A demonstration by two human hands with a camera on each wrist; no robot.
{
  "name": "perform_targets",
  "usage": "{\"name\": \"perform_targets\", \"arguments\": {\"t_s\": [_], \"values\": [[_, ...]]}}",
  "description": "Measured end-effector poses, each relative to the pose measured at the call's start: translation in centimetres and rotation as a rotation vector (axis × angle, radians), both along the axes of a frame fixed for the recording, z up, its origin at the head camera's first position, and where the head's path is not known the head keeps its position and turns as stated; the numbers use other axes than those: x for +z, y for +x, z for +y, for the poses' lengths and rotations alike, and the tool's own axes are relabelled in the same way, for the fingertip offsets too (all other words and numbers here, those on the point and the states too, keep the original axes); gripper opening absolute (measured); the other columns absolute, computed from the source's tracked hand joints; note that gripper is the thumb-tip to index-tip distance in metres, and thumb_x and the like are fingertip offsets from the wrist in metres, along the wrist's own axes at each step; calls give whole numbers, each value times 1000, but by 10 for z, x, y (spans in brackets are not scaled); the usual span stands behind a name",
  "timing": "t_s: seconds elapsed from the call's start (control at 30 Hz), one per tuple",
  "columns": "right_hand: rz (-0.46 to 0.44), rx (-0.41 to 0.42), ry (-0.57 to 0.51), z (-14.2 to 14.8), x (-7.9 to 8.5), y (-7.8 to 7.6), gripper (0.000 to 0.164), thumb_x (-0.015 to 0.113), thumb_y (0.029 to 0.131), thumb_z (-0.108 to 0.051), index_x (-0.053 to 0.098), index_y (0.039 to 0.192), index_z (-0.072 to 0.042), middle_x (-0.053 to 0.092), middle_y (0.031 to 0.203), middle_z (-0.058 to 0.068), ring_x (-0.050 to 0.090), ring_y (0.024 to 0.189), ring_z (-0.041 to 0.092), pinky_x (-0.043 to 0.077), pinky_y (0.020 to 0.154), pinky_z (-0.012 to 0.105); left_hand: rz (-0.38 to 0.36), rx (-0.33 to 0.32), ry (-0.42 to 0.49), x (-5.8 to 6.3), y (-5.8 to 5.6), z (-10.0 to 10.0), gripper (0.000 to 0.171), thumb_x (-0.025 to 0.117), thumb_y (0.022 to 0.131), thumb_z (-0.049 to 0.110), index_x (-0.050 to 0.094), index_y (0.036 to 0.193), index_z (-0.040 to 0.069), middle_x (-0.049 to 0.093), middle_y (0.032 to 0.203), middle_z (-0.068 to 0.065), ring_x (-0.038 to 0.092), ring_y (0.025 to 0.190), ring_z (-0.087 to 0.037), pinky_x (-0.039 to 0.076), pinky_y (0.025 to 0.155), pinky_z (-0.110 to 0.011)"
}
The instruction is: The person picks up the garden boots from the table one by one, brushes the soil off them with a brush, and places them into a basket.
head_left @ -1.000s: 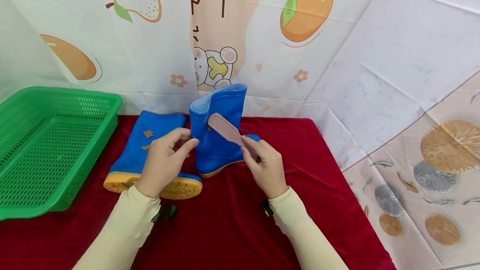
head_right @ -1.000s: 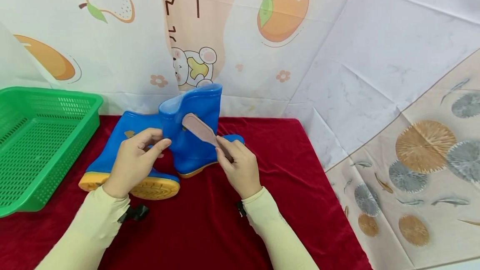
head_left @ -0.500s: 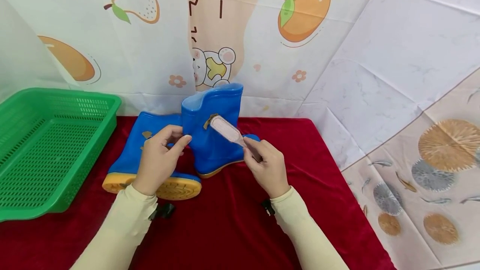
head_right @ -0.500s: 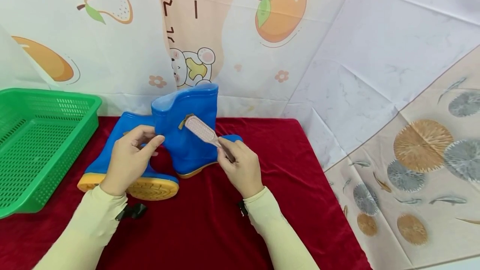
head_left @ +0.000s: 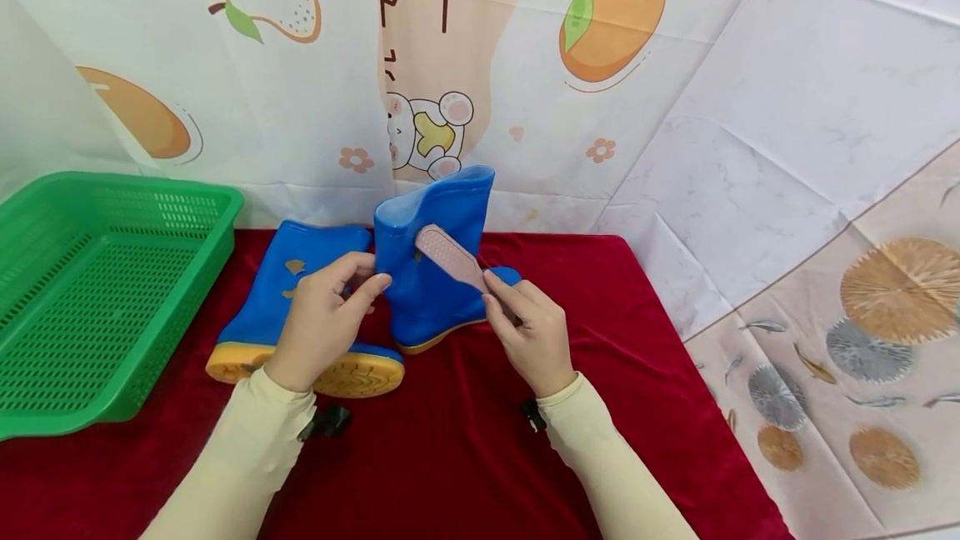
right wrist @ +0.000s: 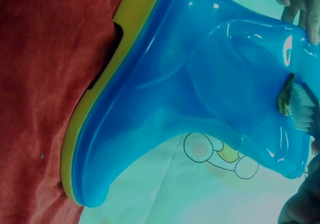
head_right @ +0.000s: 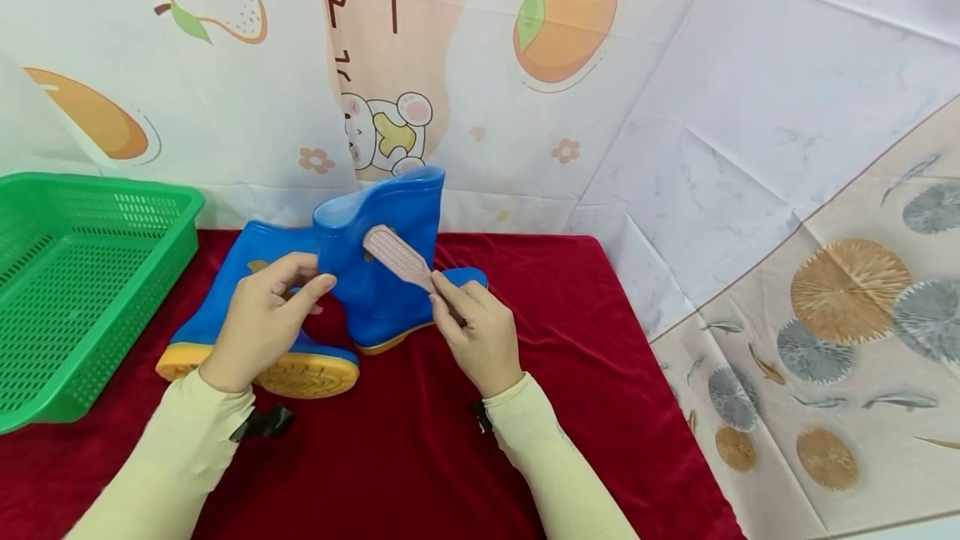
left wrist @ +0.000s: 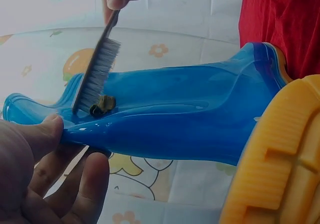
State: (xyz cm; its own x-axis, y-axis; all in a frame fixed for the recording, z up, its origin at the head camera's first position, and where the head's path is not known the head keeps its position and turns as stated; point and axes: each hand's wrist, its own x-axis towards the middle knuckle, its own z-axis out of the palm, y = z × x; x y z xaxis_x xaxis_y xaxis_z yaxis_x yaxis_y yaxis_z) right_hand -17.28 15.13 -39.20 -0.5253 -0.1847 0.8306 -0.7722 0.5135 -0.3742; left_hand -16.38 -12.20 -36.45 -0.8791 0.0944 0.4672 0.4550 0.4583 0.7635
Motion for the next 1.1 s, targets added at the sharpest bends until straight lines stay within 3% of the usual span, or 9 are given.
{"name": "perform_targets", "arguments": {"t_s": [0.27, 0.5, 0.63, 0.97, 1.1], "values": [[-36, -50, 49, 3, 0, -1, 26, 77, 89, -3, 79, 115, -4, 54, 65, -3, 45, 58, 8, 36, 51, 20, -15, 34, 42, -1, -1, -2, 16, 67, 102, 19, 71, 113, 8, 75, 96, -5, 68, 72, -18, 55, 65, -20], [-60, -87, 114, 8, 1, -2, 24, 77, 89, -6, 80, 113, -6, 50, 63, -4, 42, 57, 7, 35, 50, 21, -19, 57, 55, -3, -4, -5, 19, 66, 103, 20, 69, 116, 6, 75, 99, -8, 68, 72, -5, 56, 67, -16], [-50, -93, 88, 10, 1, -3, 23, 77, 87, -4, 81, 110, -7, 49, 62, -4, 40, 57, 7, 34, 50, 22, -21, 66, 62, -3, -4, -6, 19, 67, 103, 19, 69, 115, 6, 75, 99, -9, 67, 73, -3, 56, 67, -15], [30, -20, -45, 6, 2, -1, 26, 75, 87, 0, 79, 112, -4, 47, 63, -2, 41, 57, 9, 33, 50, 21, -21, 44, 60, 0, -1, 0, 17, 70, 101, 20, 73, 114, 10, 75, 95, -4, 67, 71, -18, 55, 63, -20], [21, 23, -32, 3, 1, -1, 30, 75, 89, 2, 77, 118, -2, 49, 66, -1, 43, 60, 10, 33, 52, 20, -11, 20, 29, 0, 0, 1, 16, 70, 100, 19, 73, 113, 10, 74, 93, -3, 65, 70, -18, 53, 61, -21]]}}
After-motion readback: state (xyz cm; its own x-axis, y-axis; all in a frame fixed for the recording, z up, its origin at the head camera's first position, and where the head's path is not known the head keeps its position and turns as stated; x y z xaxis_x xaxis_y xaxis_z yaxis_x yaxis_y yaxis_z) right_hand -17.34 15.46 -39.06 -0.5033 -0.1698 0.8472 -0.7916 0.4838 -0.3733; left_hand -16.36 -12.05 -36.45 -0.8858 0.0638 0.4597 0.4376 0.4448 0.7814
